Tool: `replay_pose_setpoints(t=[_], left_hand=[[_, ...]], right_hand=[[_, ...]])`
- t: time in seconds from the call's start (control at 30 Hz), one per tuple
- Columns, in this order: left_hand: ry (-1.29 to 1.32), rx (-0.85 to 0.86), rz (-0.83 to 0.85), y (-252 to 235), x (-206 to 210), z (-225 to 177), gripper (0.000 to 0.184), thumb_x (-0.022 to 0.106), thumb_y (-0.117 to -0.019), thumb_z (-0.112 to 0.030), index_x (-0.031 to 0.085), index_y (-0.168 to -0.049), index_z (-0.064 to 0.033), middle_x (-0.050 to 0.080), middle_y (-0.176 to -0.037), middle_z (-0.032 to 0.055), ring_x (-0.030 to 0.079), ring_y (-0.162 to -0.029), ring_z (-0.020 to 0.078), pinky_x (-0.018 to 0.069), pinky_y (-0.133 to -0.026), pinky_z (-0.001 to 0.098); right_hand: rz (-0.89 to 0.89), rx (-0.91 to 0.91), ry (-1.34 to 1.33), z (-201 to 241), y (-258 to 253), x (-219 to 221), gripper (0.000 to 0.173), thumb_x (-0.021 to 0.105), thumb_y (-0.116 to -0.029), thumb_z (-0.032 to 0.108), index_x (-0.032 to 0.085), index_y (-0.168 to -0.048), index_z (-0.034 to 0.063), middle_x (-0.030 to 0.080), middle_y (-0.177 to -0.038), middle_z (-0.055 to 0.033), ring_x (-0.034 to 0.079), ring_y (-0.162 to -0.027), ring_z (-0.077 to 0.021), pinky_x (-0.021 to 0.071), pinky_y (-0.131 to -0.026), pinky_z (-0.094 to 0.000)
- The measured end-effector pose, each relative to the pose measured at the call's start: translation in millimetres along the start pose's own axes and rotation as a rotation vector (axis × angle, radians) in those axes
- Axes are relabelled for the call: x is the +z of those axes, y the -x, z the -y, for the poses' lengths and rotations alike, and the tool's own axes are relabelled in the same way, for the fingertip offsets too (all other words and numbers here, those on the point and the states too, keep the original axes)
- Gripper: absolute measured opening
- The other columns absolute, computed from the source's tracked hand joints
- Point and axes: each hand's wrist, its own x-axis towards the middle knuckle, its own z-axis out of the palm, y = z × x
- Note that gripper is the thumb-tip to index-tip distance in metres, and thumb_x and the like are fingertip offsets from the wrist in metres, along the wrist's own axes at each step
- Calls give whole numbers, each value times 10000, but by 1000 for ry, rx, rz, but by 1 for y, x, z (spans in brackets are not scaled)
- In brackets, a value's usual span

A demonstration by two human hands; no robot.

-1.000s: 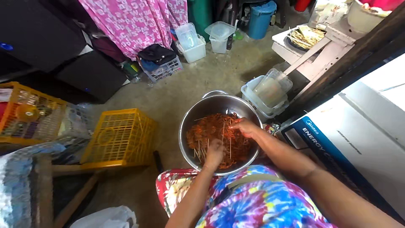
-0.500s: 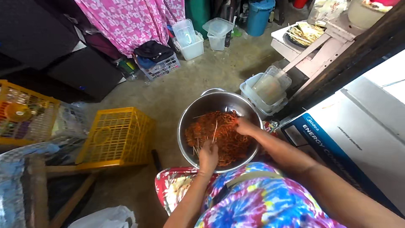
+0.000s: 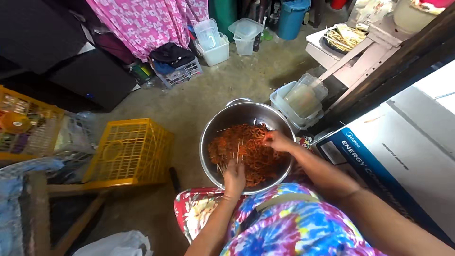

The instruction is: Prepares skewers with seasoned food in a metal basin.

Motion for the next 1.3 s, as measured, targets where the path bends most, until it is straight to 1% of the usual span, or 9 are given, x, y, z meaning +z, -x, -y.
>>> replay_pose_setpoints(t=[0.1,0.23,0.37,0.47,0.67,0.83,1.0,1.13,1.3], left_hand=[[91,50,-13,0,1,6,238,467,-990,-63,620,-1108,76,549,-694,12,527,-591,56,477,-593,238],[201,150,8,3,3,10,211,466,-994,-58,626,-1069,55,544,-706,-25,511,-601,0,462,-599,177],[245,244,48,5,3,15,207,477,-989,-51,648,-1051,49,559,-698,-39,493,-588,-27,443,-578,156],[250,229,80,6,2,13,212,491,-961,-32,667,-1049,46,585,-706,-47,494,-584,-45,437,-570,138],[219,205,105,7,1,10,216,500,-958,-33,680,-1044,49,621,-735,-27,510,-604,-53,445,-588,132],[219,204,127,6,2,11,205,507,-963,-41,679,-1041,40,605,-712,-39,502,-590,-53,438,-576,131],[197,224,135,6,2,10,198,514,-965,-52,679,-1027,38,604,-705,-42,506,-586,-51,445,-572,133],[183,218,134,5,3,11,206,512,-963,-59,680,-1039,35,591,-689,-46,494,-572,-51,435,-559,136],[182,190,131,5,2,8,200,520,-950,-54,678,-1036,33,566,-656,-70,470,-546,-61,415,-540,128]], right_hand=[[-94,-88,-437,9,3,-12,119,622,-978,20,663,-1036,-75,677,-982,-110,646,-912,-126,545,-900,-322],[-40,-46,-914,23,7,-13,125,463,-1056,34,583,-1054,-3,681,-891,-70,700,-820,-196,604,-819,-393],[-14,23,-1067,20,4,-4,120,440,-1062,29,558,-1074,8,663,-904,-86,700,-834,-231,608,-844,-436],[-44,52,-1109,15,2,2,127,452,-1040,-13,576,-1058,9,655,-878,-73,690,-808,-220,606,-829,-423],[-60,60,-1114,6,0,4,132,499,-997,-43,594,-991,47,648,-862,-32,635,-719,-134,568,-709,-299],[-5,44,-1115,1,1,3,131,493,-1006,-8,591,-960,66,656,-832,-22,642,-720,-128,567,-712,-292],[40,50,-1091,3,5,4,126,452,-1027,22,566,-993,64,663,-902,-43,666,-806,-158,583,-772,-338],[20,57,-1071,6,3,4,127,478,-1001,-16,545,-947,78,648,-830,-26,650,-726,-139,572,-708,-303],[-38,73,-1087,7,2,1,146,519,-956,-80,545,-944,64,642,-833,-32,647,-722,-142,576,-712,-304]])
